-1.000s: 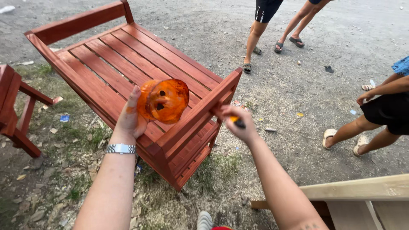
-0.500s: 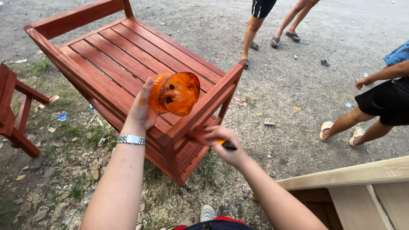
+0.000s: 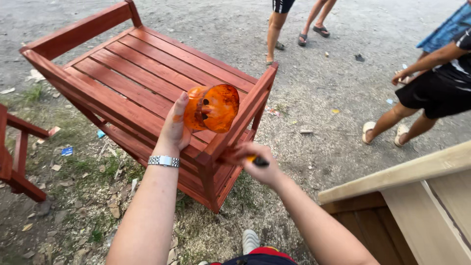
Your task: The person applies reddish-brown stain to a wooden two-tiered stand using a brush. They repeatedly dip the brush into a small container, then into a larger bottle to replenish the liquid, and continue brushing the edges and slats of the stand.
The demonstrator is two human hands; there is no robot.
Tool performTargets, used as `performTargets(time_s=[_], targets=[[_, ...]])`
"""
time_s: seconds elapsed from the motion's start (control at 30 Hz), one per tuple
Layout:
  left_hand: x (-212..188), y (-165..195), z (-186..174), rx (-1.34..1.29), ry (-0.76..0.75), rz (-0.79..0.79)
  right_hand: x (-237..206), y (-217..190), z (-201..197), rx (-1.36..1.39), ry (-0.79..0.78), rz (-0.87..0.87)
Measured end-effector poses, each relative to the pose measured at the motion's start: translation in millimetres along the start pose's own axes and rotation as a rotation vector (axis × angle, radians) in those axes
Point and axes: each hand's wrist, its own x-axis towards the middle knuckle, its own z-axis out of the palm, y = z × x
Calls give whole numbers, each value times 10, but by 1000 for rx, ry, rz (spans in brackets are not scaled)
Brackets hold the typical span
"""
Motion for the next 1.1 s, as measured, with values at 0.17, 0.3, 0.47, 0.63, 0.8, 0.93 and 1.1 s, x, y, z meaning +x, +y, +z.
performTargets(time_s=[0.17, 0.3, 0.47, 0.63, 0.8, 0.93, 1.1], targets=[[-7, -29, -46, -18, -13, -64, 85, 15, 5, -7, 249, 47], [-24, -42, -39, -20, -64, -73, -319, -159, 149, -100, 95, -95], [-45, -47, -19, -13, -77, -67, -375, -275, 110, -161, 290, -34], [-56, -74, -4, 10, -40, -79, -415, -309, 276, -131, 245, -9], [-69, -76, 30, 10, -87, -74, -603, -317, 147, -94, 134, 35], [-77, -74, 52, 18, -80, -70, -465, -360, 153, -198, 308, 4], [-69, -83, 44, -17, -79, -91, -571, -497, 377, -134, 95, 38]])
